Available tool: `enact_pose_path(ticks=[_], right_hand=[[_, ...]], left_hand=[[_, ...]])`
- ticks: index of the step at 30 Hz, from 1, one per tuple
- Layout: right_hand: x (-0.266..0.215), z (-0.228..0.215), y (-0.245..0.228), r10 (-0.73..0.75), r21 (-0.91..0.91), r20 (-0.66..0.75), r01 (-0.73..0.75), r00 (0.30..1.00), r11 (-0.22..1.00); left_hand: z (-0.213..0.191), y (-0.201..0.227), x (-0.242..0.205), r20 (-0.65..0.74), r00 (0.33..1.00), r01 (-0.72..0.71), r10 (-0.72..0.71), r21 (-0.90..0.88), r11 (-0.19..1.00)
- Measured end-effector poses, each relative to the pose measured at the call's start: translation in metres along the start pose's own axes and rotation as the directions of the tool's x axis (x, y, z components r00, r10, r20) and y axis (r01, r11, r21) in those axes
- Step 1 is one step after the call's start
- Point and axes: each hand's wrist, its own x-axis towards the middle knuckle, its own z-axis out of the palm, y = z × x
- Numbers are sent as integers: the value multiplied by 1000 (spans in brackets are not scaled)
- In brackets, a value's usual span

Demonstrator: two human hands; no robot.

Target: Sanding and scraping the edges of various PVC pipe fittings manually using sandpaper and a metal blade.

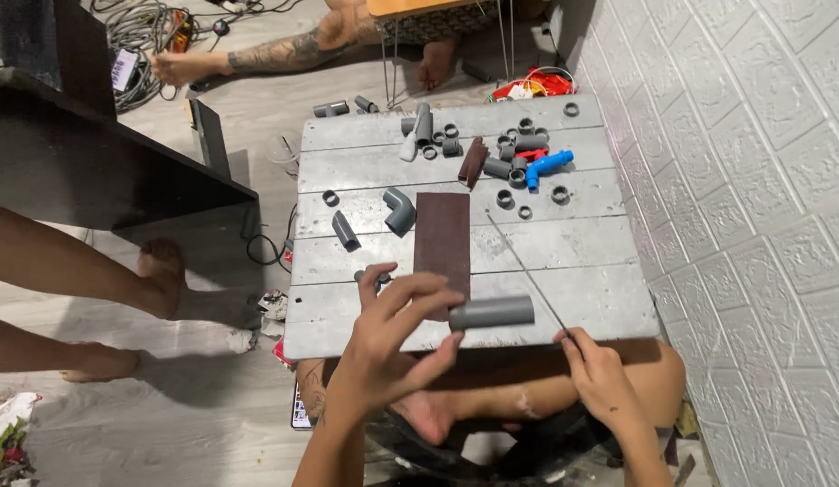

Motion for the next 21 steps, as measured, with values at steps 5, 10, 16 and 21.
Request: enact_pose_path(ticks=[5,10,16,21], right_hand=[[1,15,-13,22,41,1,-22,1000,999],[25,50,-28,-133,61,-2,133,991,989],[54,73,-101,-267,-92,-28,263,963,960],[65,82,-110,-251,-241,71,261,965,935]], left_hand=[[-6,-3,-10,-23,1000,1,-2,-34,999],[13,-55,-27,-71,990,125,-122,43,991],[25,-91,-43,-92,942,335,-324,160,929],[30,-100,-54,-62,890,455,-451,132,881]])
